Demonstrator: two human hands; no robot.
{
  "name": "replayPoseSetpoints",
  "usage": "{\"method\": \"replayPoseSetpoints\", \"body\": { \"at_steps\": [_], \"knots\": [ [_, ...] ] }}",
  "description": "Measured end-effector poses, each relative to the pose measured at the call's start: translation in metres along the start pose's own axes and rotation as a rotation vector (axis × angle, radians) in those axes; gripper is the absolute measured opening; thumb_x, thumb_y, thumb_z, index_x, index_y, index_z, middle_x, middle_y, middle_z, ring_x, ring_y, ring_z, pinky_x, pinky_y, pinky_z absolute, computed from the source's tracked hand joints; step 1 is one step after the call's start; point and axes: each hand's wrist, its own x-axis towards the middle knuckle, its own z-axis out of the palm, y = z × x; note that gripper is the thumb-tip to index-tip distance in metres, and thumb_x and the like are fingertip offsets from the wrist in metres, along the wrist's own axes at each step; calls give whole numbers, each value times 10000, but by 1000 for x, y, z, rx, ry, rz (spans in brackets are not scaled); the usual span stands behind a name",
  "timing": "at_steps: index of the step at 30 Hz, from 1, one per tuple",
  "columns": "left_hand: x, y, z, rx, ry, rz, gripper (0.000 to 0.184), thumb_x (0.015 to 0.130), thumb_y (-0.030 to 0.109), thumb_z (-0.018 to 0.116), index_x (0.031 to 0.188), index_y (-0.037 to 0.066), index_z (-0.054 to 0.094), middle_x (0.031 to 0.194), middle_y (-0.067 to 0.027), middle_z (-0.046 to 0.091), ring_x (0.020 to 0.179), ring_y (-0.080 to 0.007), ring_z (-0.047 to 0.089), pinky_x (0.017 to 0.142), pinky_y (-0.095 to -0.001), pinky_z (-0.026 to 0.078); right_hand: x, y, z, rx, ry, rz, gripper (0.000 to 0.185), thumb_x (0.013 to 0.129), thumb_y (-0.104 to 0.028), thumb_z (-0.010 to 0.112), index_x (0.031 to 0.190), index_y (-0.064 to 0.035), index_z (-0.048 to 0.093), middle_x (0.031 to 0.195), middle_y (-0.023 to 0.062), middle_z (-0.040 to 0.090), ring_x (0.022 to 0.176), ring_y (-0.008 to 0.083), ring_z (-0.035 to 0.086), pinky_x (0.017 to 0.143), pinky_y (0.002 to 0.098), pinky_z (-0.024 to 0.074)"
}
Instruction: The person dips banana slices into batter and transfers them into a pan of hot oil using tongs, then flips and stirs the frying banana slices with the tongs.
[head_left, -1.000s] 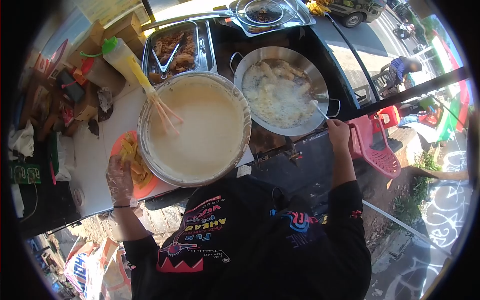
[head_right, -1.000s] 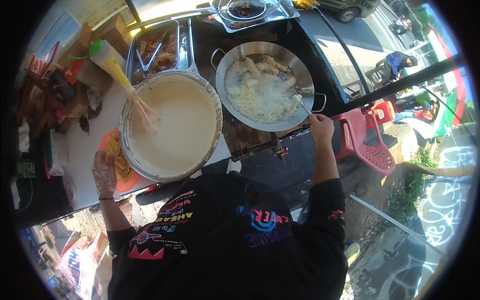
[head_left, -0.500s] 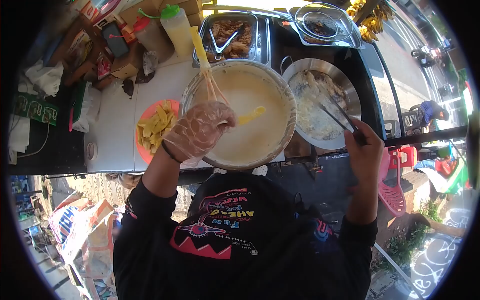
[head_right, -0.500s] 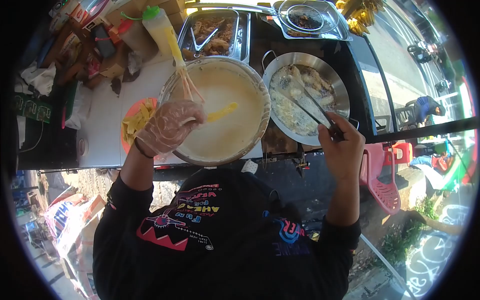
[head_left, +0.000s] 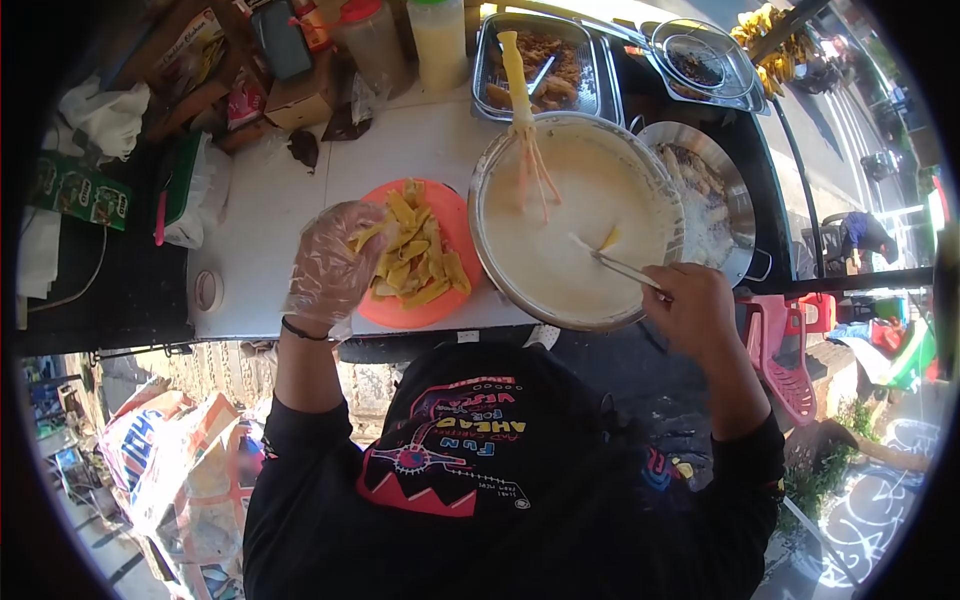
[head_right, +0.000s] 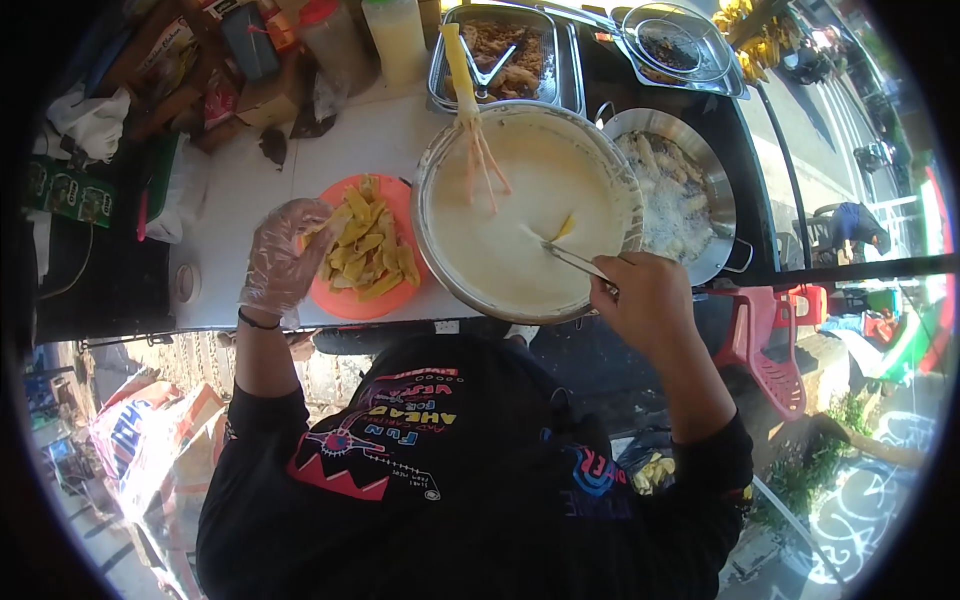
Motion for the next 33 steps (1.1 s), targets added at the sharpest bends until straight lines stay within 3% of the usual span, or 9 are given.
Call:
{"method": "replayPoseSetpoints", "body": {
  "at_steps": [2,5,9,11,15,20,25,29,33],
  "knots": [
    [-4,-9,5,-59,-7,-53,215,873,52,709,1080,25,657,1039,-108,684,982,-232,662,920,-344,510,-9,6,5,197,46,84,181,849,-114,695,954,27,736,712,43,697,598,206,657,590,317,519],
    [-13,-27,29,295,-134,102,253,804,65,707,1054,94,686,1059,-124,681,980,-343,649,889,-427,527,-28,9,13,794,134,614,196,899,-65,704,1045,66,715,722,-12,640,641,41,552,583,193,445],
    [3,-6,53,493,-151,133,175,843,173,668,983,75,706,969,-139,701,942,-344,674,841,-460,531,-46,29,35,908,236,694,205,907,-63,695,1056,76,704,724,2,644,601,46,539,551,200,424],
    [15,10,63,489,-279,-164,169,855,219,651,938,77,687,987,-165,684,916,-369,664,808,-485,522,-54,35,34,1125,316,764,198,926,-70,667,1063,69,697,701,8,616,568,54,501,519,211,382],
    [18,5,93,612,-232,-199,204,866,264,646,937,73,669,954,-189,678,915,-389,659,801,-489,524,-73,64,18,1397,515,668,215,944,-108,639,1069,59,690,652,18,558,543,74,453,503,220,334],
    [26,-1,110,703,-159,-322,237,891,300,644,980,80,658,945,-185,704,911,-400,674,792,-500,532,-103,129,-4,1384,674,698,220,945,-122,653,1073,52,693,660,17,570,538,71,455,494,214,330],
    [31,57,115,760,-158,-562,362,826,315,743,1057,92,576,980,-206,713,945,-396,690,819,-476,536,-123,210,19,1048,607,997,199,927,-149,666,1005,23,733,663,2,586,543,55,468,492,212,326],
    [34,42,128,720,-86,-649,363,805,272,766,1022,68,558,989,-214,710,943,-399,687,808,-469,535,-118,273,43,941,533,1070,195,907,-151,670,968,17,747,651,-8,586,544,54,477,492,223,321],
    [28,30,133,632,31,-653,371,801,273,772,1025,65,561,1004,-230,704,932,-405,684,804,-473,533,-98,336,67,704,445,1062,292,852,-249,694,979,5,758,708,54,671,626,126,608,591,283,452]
  ]
}}
